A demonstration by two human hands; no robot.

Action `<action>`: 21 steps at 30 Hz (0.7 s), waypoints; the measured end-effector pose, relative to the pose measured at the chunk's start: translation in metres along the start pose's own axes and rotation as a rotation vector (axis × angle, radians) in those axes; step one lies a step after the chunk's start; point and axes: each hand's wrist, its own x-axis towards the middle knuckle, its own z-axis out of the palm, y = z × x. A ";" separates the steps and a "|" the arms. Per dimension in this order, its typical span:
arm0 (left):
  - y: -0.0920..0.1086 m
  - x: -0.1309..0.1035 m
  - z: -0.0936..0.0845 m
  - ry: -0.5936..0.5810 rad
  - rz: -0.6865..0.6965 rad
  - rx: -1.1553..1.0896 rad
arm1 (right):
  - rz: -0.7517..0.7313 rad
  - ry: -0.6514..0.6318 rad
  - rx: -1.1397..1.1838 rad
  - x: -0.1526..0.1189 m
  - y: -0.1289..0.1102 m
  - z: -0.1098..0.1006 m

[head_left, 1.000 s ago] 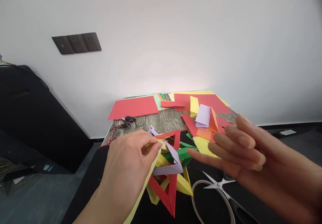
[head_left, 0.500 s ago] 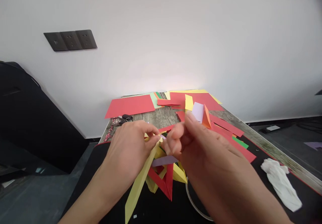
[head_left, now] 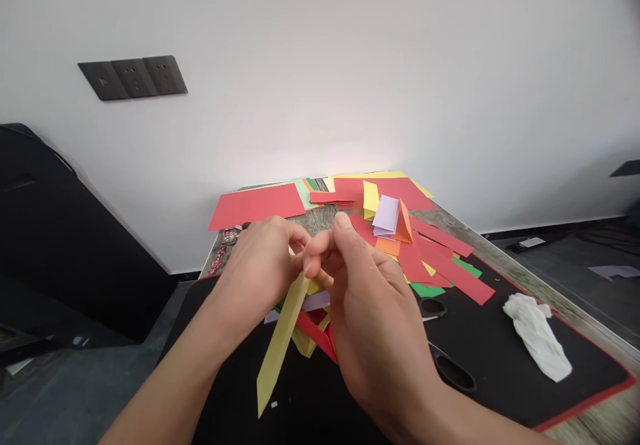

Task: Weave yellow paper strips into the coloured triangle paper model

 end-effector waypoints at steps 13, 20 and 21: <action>0.005 0.002 -0.002 -0.096 -0.032 0.147 | -0.073 0.200 0.026 0.006 0.011 0.010; 0.008 -0.001 -0.001 -0.085 -0.053 0.203 | -0.036 0.175 0.065 0.002 0.016 0.010; 0.009 -0.001 -0.002 -0.087 -0.051 0.202 | -0.039 0.173 0.076 0.002 0.017 0.010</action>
